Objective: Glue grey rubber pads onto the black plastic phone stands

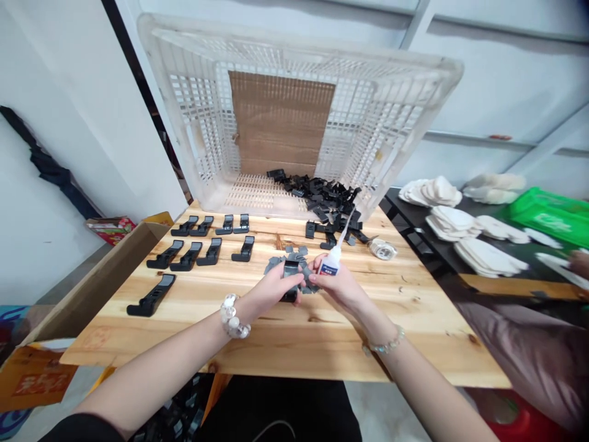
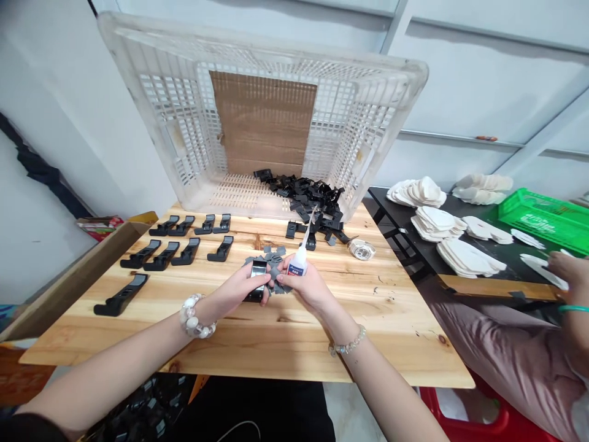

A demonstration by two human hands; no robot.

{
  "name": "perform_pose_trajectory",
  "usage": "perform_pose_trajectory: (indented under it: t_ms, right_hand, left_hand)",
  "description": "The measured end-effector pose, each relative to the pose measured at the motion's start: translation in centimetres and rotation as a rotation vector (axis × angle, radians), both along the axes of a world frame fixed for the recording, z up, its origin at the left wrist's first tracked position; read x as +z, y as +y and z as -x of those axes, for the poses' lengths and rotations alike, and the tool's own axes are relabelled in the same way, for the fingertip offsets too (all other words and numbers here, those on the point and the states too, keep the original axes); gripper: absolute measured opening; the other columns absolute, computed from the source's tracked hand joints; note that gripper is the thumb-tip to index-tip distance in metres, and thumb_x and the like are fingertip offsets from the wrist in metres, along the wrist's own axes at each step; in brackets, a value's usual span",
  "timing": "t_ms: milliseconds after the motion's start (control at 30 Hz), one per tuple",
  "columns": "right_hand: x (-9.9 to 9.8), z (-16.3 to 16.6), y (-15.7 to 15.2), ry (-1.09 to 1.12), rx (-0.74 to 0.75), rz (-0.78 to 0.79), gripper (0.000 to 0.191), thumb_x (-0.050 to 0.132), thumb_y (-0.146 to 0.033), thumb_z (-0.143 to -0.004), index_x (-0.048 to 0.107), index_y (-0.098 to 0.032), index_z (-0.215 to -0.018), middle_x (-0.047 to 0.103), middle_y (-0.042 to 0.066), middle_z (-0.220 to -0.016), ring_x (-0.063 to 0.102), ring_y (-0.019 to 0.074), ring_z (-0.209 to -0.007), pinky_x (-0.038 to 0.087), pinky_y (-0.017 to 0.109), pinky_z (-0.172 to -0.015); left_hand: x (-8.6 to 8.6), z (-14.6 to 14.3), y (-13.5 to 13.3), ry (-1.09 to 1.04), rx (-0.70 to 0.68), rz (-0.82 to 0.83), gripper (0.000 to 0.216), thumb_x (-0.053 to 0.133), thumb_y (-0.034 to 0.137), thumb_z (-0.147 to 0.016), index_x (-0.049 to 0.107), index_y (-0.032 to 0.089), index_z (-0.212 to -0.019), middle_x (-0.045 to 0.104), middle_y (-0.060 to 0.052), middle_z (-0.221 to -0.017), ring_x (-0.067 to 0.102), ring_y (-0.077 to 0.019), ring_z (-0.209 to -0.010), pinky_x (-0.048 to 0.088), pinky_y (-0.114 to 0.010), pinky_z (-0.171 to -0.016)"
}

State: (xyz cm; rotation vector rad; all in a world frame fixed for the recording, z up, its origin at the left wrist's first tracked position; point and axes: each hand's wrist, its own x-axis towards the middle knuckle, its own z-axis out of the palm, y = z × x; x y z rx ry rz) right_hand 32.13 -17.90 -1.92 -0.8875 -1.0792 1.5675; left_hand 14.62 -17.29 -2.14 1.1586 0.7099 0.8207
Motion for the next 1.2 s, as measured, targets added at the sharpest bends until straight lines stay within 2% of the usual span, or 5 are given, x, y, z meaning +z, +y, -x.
perform_pose_trajectory:
  t_ms: [300,500,700,933,1200]
  right_hand:
    - [-0.4,0.3,0.0,0.057,0.096,-0.049,0.037,0.085,-0.02,-0.059,0.055,-0.02,-0.08,0.063,-0.003,-0.071,0.061,0.0143,-0.066,0.043,0.028,-0.064]
    - [-0.9,0.0,0.3,0.111,0.129,-0.061,0.034,0.083,-0.012,-0.061,0.056,-0.02,-0.081,0.064,-0.004,-0.074,0.06,0.0121,-0.065,0.043,0.026,-0.064]
    - [-1.0,0.0,0.3,0.124,0.157,-0.08,0.037,0.083,-0.016,-0.064,0.056,-0.022,-0.088,0.068,0.001,-0.102,0.068,0.017,-0.07,0.051,0.036,-0.071]
    - [-0.1,-0.1,0.4,-0.021,0.004,0.004,0.031,0.086,-0.024,-0.061,0.059,-0.017,-0.075,0.064,-0.002,-0.065,0.058,0.0111,-0.059,0.045,0.025,-0.059]
    - [0.4,0.2,0.0,-0.15,0.056,0.011,0.034,0.082,-0.038,-0.065,0.06,-0.016,-0.077,0.061,-0.001,-0.053,0.057,0.0122,-0.048,0.043,0.024,-0.048]
  left_hand:
    - [-0.1,0.1,0.1,-0.015,0.002,-0.018,0.037,0.071,0.047,-0.075,0.056,0.013,-0.071,0.056,0.0,-0.062,0.054,-0.0103,-0.048,0.042,-0.026,-0.051]
    - [0.5,0.6,0.1,-0.013,-0.029,0.007,0.034,0.071,0.043,-0.076,0.059,0.012,-0.069,0.058,-0.001,-0.063,0.055,-0.0114,-0.053,0.044,-0.026,-0.054]
    - [0.6,0.9,0.1,-0.008,-0.093,0.064,0.03,0.07,0.039,-0.078,0.06,0.012,-0.071,0.059,-0.002,-0.067,0.055,-0.0122,-0.056,0.046,-0.026,-0.053]
    - [0.2,0.9,-0.2,0.032,-0.196,0.189,0.035,0.063,0.047,-0.082,0.057,0.013,-0.083,0.062,-0.004,-0.073,0.059,-0.0132,-0.053,0.051,-0.028,-0.049]
    - [-0.4,1.0,0.1,0.016,-0.196,0.157,0.031,0.048,0.043,-0.084,0.058,0.015,-0.093,0.063,-0.007,-0.081,0.061,-0.0168,-0.063,0.055,-0.028,-0.045]
